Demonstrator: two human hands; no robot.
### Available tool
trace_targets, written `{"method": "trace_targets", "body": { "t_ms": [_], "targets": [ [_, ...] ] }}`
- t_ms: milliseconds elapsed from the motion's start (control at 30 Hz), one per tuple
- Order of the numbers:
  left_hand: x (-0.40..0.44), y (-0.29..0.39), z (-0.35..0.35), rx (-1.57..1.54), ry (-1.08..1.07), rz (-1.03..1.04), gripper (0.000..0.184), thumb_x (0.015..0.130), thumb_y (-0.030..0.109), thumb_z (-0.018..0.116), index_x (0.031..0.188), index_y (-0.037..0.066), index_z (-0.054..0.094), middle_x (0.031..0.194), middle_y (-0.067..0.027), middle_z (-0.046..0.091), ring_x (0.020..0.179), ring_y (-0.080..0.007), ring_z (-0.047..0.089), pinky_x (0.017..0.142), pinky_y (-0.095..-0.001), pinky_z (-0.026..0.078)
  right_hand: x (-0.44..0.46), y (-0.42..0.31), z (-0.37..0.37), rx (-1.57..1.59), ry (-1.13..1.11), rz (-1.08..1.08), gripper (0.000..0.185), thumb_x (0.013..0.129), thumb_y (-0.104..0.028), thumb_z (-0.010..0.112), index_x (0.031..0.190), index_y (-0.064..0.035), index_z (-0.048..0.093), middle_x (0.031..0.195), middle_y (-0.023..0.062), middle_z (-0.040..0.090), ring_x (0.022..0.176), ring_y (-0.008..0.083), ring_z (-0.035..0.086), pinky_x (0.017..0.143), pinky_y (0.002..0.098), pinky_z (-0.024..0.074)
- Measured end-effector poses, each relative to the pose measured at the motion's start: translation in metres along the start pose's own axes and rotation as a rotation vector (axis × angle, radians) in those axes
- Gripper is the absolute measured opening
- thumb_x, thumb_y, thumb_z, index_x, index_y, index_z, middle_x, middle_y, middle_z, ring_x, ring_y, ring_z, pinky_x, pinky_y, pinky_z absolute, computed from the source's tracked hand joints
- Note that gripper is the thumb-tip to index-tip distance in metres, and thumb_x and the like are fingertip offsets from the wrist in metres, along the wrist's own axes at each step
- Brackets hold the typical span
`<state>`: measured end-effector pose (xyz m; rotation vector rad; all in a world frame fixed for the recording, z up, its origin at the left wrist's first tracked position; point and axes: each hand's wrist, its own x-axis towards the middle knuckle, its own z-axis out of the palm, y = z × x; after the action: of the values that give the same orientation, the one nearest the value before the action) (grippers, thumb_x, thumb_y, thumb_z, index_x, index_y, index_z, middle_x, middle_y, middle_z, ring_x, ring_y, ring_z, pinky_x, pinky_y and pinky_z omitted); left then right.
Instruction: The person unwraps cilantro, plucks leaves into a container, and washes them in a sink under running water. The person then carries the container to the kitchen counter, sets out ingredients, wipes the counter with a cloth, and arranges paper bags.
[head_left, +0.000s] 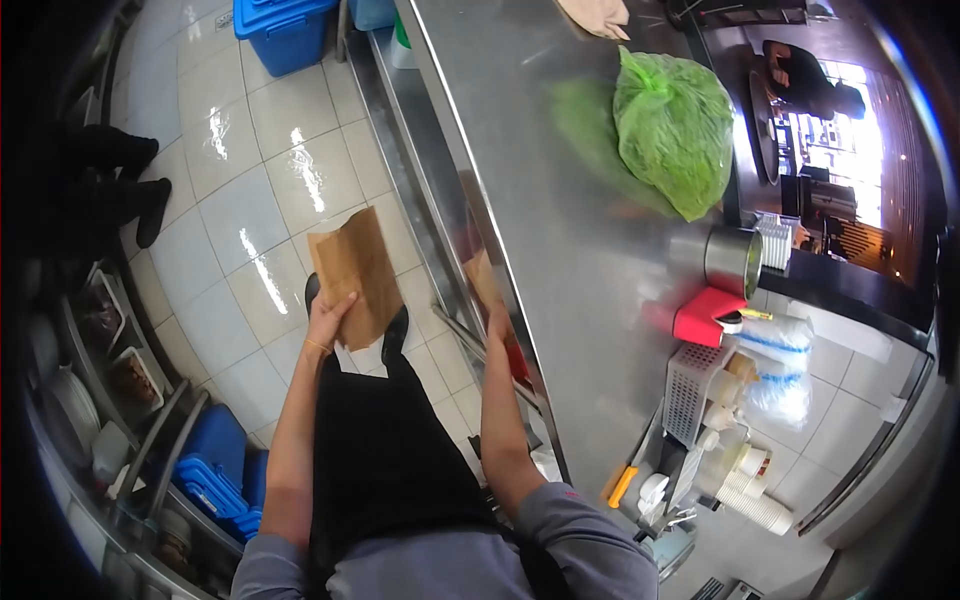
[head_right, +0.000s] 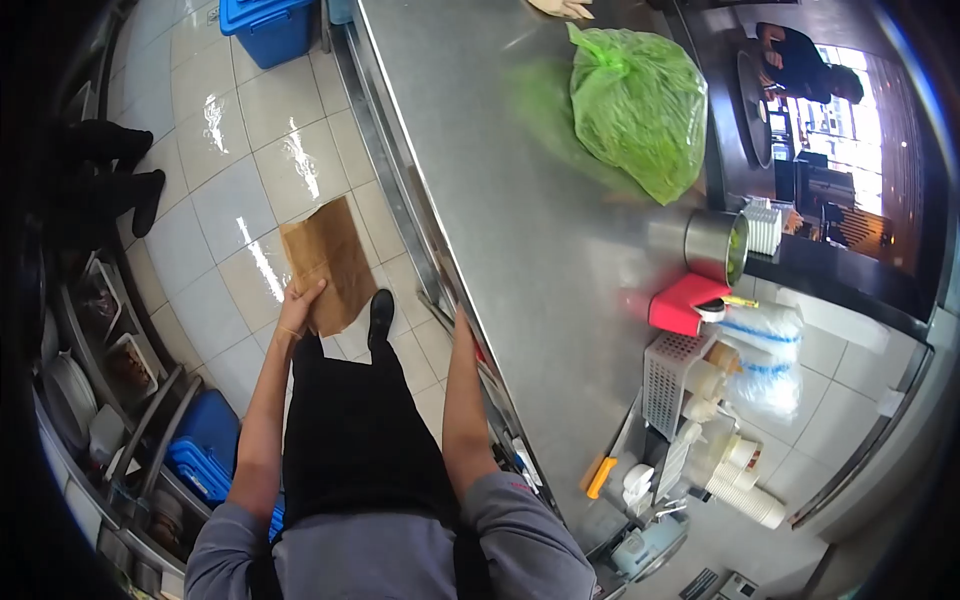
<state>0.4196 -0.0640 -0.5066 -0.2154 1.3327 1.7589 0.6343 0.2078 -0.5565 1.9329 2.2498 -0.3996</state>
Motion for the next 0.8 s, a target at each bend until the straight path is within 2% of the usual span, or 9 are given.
{"method": "trace_targets", "body": {
  "t_ms": [133,200,267,333,433,533,700,767,800],
  "targets": [
    [0.032,0.026,0.053,-0.012,-0.161,0.005,0.046,0.082,0.013,0.064,0.122,0.0,0.045,0.113,-0.0085,0.057,0.101,-0.0159,0.055,0.087,-0.0294,0.045,-0.001,0.002,-0.023,0.028,0.244,-0.098,0.052,0.081,-0.038,0.055,0.12,-0.004,0.05,0.115,0.0249,0.054,0.108,0.041,0.05,0.089,0.0452,0.0413],
    [0.058,0.036,0.081,-0.04,-0.217,0.072,0.047,0.082,0.013,0.064,0.122,0.0,0.044,0.115,-0.0085,0.055,0.103,-0.0161,0.054,0.087,-0.0301,0.045,0.002,0.003,-0.03,0.032,0.325,-0.173,0.051,0.081,-0.037,0.055,0.119,-0.0037,0.051,0.114,0.0249,0.054,0.107,0.0409,0.05,0.088,0.0449,0.0418],
    [0.082,0.043,0.105,-0.148,-0.259,0.082,0.045,0.082,0.012,0.064,0.121,0.0,0.045,0.115,-0.0086,0.056,0.103,-0.016,0.054,0.088,-0.0304,0.045,0.003,0.004,-0.036,0.034,0.316,-0.245,0.049,0.081,-0.035,0.055,0.118,-0.0033,0.051,0.113,0.0249,0.055,0.106,0.0407,0.051,0.087,0.0447,0.0423],
    [0.106,0.039,0.119,-0.13,-0.165,0.101,0.042,0.082,0.01,0.063,0.119,0.0,0.047,0.111,-0.0093,0.058,0.1,-0.0163,0.056,0.086,-0.0301,0.046,0.002,-0.006,-0.044,0.032,0.224,-0.325,0.048,0.08,-0.034,0.055,0.117,-0.0029,0.052,0.112,0.0249,0.055,0.105,0.0405,0.052,0.086,0.0445,0.0428],
    [0.13,0.018,0.115,-0.028,0.017,0.099,0.039,0.082,0.007,0.063,0.117,0.0,0.048,0.106,-0.01,0.06,0.094,-0.0167,0.058,0.083,-0.0291,0.047,-0.004,-0.019,-0.051,0.016,0.082,-0.408,0.046,0.08,-0.032,0.056,0.115,-0.0024,0.053,0.111,0.0248,0.056,0.103,0.0403,0.053,0.085,0.0442,0.0436],
    [0.119,-0.001,0.097,-0.08,0.167,0.111,0.037,0.082,0.005,0.061,0.116,-0.001,0.048,0.103,-0.0104,0.061,0.091,-0.0171,0.059,0.08,-0.0282,0.048,-0.011,-0.025,-0.056,-0.014,0.034,-0.432,0.044,0.079,-0.03,0.056,0.114,-0.0019,0.055,0.109,0.0248,0.057,0.101,0.0401,0.054,0.084,0.0439,0.0444],
    [0.069,-0.032,0.045,-0.214,0.161,0.011,0.039,0.083,0.008,0.062,0.118,0.0,0.047,0.111,-0.0096,0.059,0.1,-0.0164,0.056,0.086,-0.0288,0.045,-0.015,-0.012,-0.064,-0.05,0.118,-0.384,0.041,0.078,-0.026,0.057,0.111,-0.001,0.057,0.107,0.0247,0.058,0.098,0.0396,0.056,0.082,0.0434,0.0457],
    [0.048,-0.045,0.025,-0.276,0.169,-0.034,0.041,0.083,0.009,0.063,0.119,0.001,0.046,0.112,-0.0088,0.058,0.102,-0.0162,0.055,0.088,-0.0289,0.044,0.012,0.032,-0.044,0.013,0.247,-0.435,0.04,0.078,-0.024,0.056,0.108,0.0038,0.057,0.102,0.0245,0.06,0.093,0.0382,0.058,0.079,0.0393,0.0474],
    [0.039,-0.051,0.015,-0.264,0.164,-0.027,0.04,0.083,0.01,0.063,0.118,0.001,0.047,0.112,-0.0086,0.058,0.101,-0.0162,0.056,0.088,-0.0296,0.045,0.012,0.028,-0.06,-0.067,0.178,-0.34,0.04,0.079,-0.024,0.056,0.108,0.0039,0.057,0.102,0.0243,0.06,0.092,0.0376,0.059,0.078,0.0387,0.0477]
  ]
}}
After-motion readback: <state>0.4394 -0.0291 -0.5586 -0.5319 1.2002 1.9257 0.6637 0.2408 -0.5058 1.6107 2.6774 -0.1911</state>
